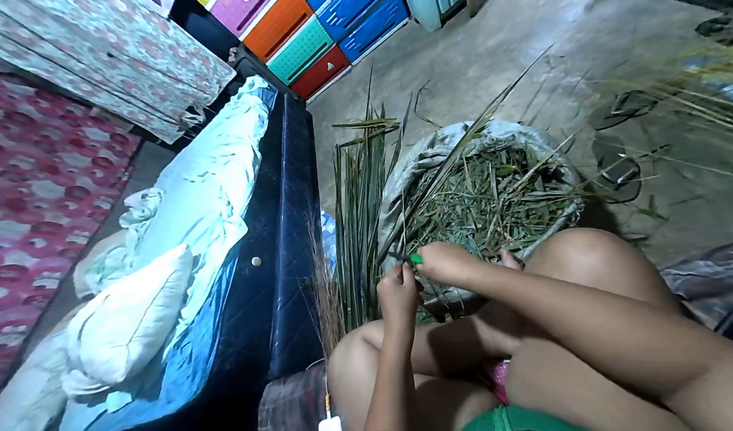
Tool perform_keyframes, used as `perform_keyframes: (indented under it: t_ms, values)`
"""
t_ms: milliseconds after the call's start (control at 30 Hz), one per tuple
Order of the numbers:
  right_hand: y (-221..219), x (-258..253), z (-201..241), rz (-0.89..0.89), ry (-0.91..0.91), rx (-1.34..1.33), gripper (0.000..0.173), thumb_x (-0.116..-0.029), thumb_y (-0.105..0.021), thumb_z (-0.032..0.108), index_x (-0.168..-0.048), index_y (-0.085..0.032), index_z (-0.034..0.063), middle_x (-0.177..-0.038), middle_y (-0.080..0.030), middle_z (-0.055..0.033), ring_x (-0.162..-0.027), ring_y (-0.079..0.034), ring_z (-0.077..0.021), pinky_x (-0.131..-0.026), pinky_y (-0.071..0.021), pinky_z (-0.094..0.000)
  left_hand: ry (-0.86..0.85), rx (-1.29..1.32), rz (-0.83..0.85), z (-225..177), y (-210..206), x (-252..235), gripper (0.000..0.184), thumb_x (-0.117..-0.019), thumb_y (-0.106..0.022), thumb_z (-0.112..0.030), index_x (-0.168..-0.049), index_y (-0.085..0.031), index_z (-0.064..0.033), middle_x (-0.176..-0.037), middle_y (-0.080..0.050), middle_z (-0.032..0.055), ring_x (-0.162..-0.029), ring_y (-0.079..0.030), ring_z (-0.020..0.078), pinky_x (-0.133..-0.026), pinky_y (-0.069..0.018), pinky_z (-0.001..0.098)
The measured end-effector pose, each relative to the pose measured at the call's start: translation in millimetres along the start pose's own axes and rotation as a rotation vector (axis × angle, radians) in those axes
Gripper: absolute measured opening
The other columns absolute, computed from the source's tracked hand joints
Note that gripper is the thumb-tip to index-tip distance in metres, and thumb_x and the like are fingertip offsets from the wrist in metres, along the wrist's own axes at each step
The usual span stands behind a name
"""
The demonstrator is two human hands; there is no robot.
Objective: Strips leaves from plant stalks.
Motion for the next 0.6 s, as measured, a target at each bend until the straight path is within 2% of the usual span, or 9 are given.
perform_keyframes:
  t_ms: [67,133,200,400,500,600]
  values:
    - [12,-12,-12,-0.083,-0.082,0.021,0.037,-0.1079,-0.048,0.026,-0.122,-0.065,-0.0034,-0.124,-0.066,-0.0282,-0.120,-0.063,-0.0463,-0.094,-0.0483,-0.0670,0.013,0.073,0.018,-1,-1,3,0.030,-0.1088,-0.048,-0.014,-0.117,-0.070,0.0055,-0.062,-0.066,0.0037,-0.044,-0.058,0.0080,-0.047,-0.0534,0.0261]
    - [28,-26,-31,-0.196,-0.160,-0.014,0.037,-0.1080,-0.049,0.025,-0.126,-0.064,-0.0029,-0.127,-0.065,-0.0283,-0.122,-0.062,-0.0466,-0.096,-0.0480,-0.0673,0.034,0.169,0.031,-6,1,8,0.028,-0.1089,-0.048,-0.012,-0.116,-0.070,0.0051,-0.059,-0.063,0.0014,-0.042,-0.055,0.0055,-0.043,-0.0500,0.0226]
    - [41,-34,-43,-0.262,-0.188,-0.045,0.037,-0.1085,-0.050,0.027,-0.125,-0.065,-0.0022,-0.125,-0.067,-0.0273,-0.121,-0.063,-0.0452,-0.095,-0.0484,-0.0663,0.058,0.253,0.037,-10,5,12,0.028,-0.1088,-0.048,-0.010,-0.115,-0.070,0.0064,-0.057,-0.062,0.0012,-0.040,-0.053,0.0044,-0.041,-0.0470,0.0211]
    - [17,0,-5,-0.073,0.044,-0.009,0.036,-0.1084,-0.049,0.029,-0.119,-0.065,-0.0012,-0.117,-0.067,-0.0269,-0.114,-0.064,-0.0453,-0.091,-0.0480,-0.0659,0.063,0.369,0.036,-9,17,8,0.027,-0.1085,-0.048,-0.009,-0.113,-0.069,0.0077,-0.057,-0.061,0.0014,-0.040,-0.053,0.0045,-0.040,-0.0472,0.0208]
    - [35,-7,-24,-0.192,-0.063,-0.034,0.036,-0.1084,-0.050,0.026,-0.124,-0.065,-0.0025,-0.123,-0.067,-0.0281,-0.119,-0.063,-0.0467,-0.096,-0.0474,-0.0670,0.036,0.332,0.040,-10,21,17,0.027,-0.1082,-0.048,-0.009,-0.114,-0.069,0.0070,-0.057,-0.061,0.0005,-0.040,-0.052,0.0031,-0.040,-0.0461,0.0196]
    - [58,-19,-46,-0.295,-0.117,-0.072,0.043,-0.1085,-0.050,0.039,-0.121,-0.067,0.0004,-0.118,-0.069,-0.0257,-0.115,-0.065,-0.0446,-0.093,-0.0485,-0.0662,0.009,0.287,0.034,-7,25,21,0.027,-0.1082,-0.049,-0.010,-0.115,-0.070,0.0064,-0.057,-0.062,0.0009,-0.040,-0.053,0.0035,-0.040,-0.0465,0.0200]
Point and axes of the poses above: each hand's wrist, its own x-axis away from the middle knuckle, its own y-axis out of the back of the hand, z = x × y, the point moved 3 cm from there along -x, towards the middle knuckle
